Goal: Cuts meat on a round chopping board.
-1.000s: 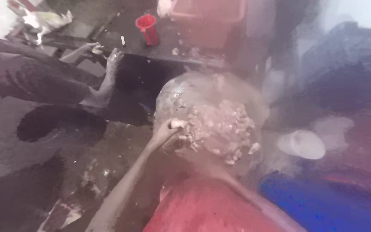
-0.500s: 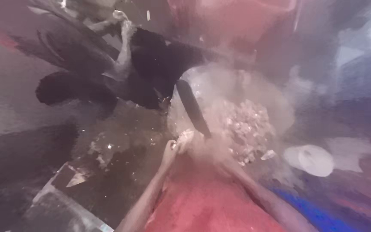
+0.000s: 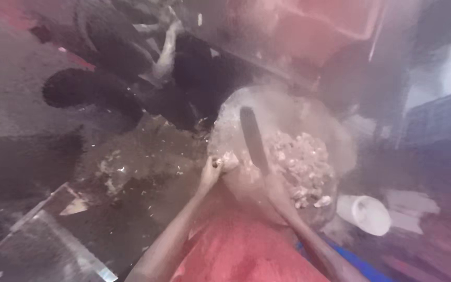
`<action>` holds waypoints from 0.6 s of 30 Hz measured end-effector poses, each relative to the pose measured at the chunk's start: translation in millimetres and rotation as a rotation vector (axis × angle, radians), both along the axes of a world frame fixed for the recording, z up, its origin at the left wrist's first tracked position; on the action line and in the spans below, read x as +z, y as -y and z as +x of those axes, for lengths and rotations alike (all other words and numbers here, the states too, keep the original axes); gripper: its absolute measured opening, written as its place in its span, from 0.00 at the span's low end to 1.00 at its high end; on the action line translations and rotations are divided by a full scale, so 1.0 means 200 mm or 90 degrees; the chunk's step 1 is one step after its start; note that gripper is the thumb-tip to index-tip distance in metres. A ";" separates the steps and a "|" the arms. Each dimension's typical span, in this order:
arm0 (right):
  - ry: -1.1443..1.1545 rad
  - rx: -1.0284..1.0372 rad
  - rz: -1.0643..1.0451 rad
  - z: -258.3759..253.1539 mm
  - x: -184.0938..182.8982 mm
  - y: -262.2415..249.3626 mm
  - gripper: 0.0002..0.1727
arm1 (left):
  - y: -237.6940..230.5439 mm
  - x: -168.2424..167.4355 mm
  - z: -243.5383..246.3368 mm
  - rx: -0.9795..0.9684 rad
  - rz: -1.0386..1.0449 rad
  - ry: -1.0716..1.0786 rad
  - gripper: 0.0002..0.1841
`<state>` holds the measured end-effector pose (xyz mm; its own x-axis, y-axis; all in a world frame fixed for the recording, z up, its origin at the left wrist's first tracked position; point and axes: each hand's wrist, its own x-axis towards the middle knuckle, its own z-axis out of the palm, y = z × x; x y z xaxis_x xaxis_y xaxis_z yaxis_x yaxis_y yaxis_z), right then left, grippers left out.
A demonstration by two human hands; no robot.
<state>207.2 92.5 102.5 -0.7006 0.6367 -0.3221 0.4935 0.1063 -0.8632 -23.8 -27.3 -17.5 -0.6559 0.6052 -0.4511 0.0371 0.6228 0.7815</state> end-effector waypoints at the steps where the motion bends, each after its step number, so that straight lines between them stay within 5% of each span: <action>1: -0.085 -0.031 -0.005 -0.01 0.06 0.04 0.30 | -0.02 -0.01 0.00 0.000 -0.023 -0.020 0.26; 3: -0.139 -0.061 0.009 0.01 0.04 0.12 0.33 | -0.03 -0.01 0.01 0.000 -0.043 -0.050 0.27; 7: 0.173 0.118 -0.074 0.12 -0.28 0.14 0.30 | -0.03 -0.02 0.01 -0.020 -0.042 -0.082 0.27; 9: 0.212 0.147 -0.139 0.19 -0.35 0.11 0.30 | -0.04 -0.01 0.00 -0.046 -0.076 -0.085 0.27; 13: 0.168 0.111 -0.075 0.22 -0.22 0.08 0.27 | 0.04 0.02 0.02 -0.095 -0.067 -0.017 0.28; 18: 0.016 0.081 -0.062 -0.03 0.01 0.07 0.30 | 0.20 0.02 0.20 -0.106 -0.037 0.070 0.27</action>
